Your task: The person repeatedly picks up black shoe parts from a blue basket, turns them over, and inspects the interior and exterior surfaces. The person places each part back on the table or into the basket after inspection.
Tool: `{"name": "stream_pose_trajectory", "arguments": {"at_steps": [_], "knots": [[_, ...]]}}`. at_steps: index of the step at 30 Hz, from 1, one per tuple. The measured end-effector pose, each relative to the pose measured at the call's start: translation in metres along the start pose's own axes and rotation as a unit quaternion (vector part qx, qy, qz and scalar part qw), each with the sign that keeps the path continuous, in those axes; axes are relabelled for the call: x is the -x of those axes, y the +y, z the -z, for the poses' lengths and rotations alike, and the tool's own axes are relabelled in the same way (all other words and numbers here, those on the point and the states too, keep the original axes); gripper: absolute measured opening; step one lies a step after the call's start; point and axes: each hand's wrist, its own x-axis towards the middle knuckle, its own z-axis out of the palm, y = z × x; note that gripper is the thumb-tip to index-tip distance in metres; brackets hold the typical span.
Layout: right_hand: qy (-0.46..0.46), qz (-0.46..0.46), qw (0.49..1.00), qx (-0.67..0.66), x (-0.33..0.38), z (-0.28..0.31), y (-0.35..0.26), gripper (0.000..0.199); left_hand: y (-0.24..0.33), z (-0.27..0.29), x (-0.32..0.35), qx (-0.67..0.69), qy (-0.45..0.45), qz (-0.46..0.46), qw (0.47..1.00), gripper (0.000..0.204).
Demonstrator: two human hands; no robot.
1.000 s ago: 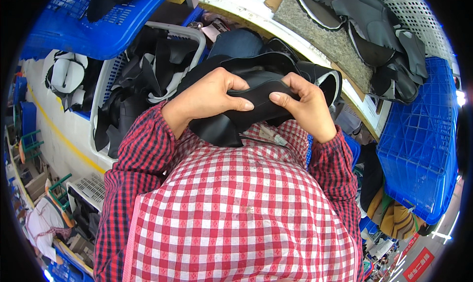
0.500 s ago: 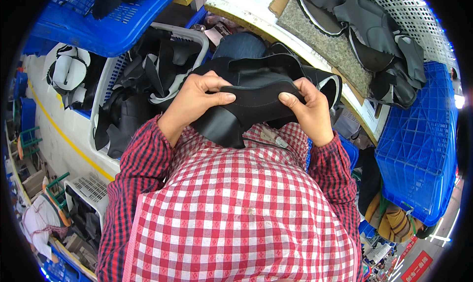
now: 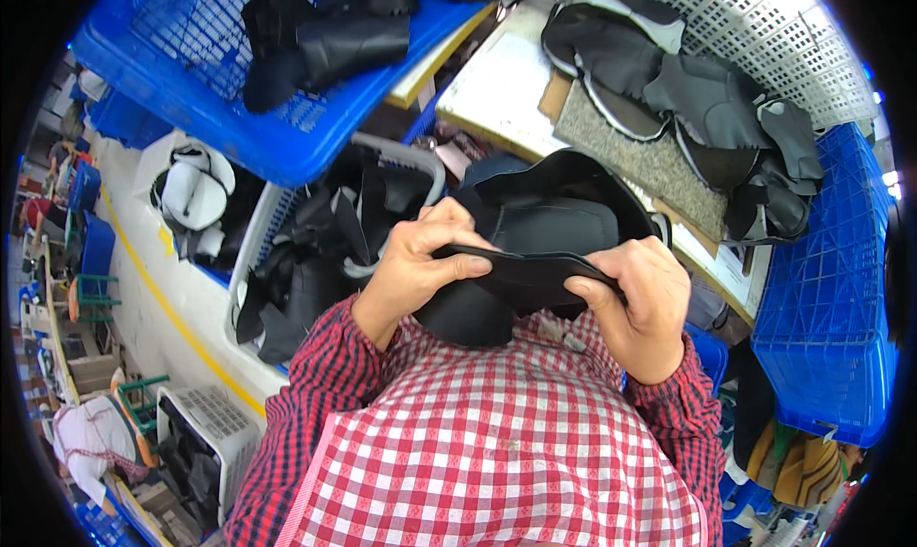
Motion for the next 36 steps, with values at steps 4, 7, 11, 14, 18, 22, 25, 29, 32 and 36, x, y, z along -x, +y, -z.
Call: {"name": "stream_pose_trajectory", "arguments": {"at_steps": [4,7,11,14,18,22,25,29,32,36], "knots": [[0.062,-0.157,0.979,-0.115,-0.002,0.009,0.024,0.021,0.019,0.033,-0.012,-0.126,0.132,-0.042,0.982,0.02],[0.133,-0.188,0.973,-0.022,0.026,0.022,0.054,0.029,0.068,0.095,-0.038,-0.152,0.285,-0.08,0.943,0.02],[0.159,-0.25,0.951,0.093,0.081,0.03,0.093,0.046,0.155,0.175,-0.134,-0.287,0.455,-0.141,0.831,0.038],[0.084,-0.365,0.927,-0.024,0.11,0.015,0.114,0.066,0.16,0.151,-0.195,-0.681,0.435,-0.17,0.565,0.058],[0.075,-0.465,0.881,0.056,0.105,-0.002,0.121,0.053,0.073,0.019,-0.183,-0.374,0.023,-0.253,0.892,0.031],[0.12,-0.2,0.966,0.115,0.082,0.042,0.096,0.024,0.027,-0.049,-0.126,-0.241,-0.085,-0.041,0.966,0.015],[0.16,-0.143,0.965,0.15,0.067,0.081,0.073,0.027,0.04,-0.047,-0.105,-0.149,-0.025,0.086,0.985,0.014],[0.317,-0.18,0.93,0.05,0.055,0.098,0.068,0.024,0.061,-0.046,-0.098,-0.136,-0.199,-0.054,0.969,0.034],[0.415,-0.14,0.899,-0.019,0.045,0.083,0.084,0.024,0.068,-0.06,-0.086,-0.127,-0.118,-0.017,0.985,0.048],[0.483,-0.119,0.868,0.014,0.031,0.042,0.111,0.023,0.075,-0.088,-0.074,-0.266,-0.13,-0.173,0.939,0.04]]}}
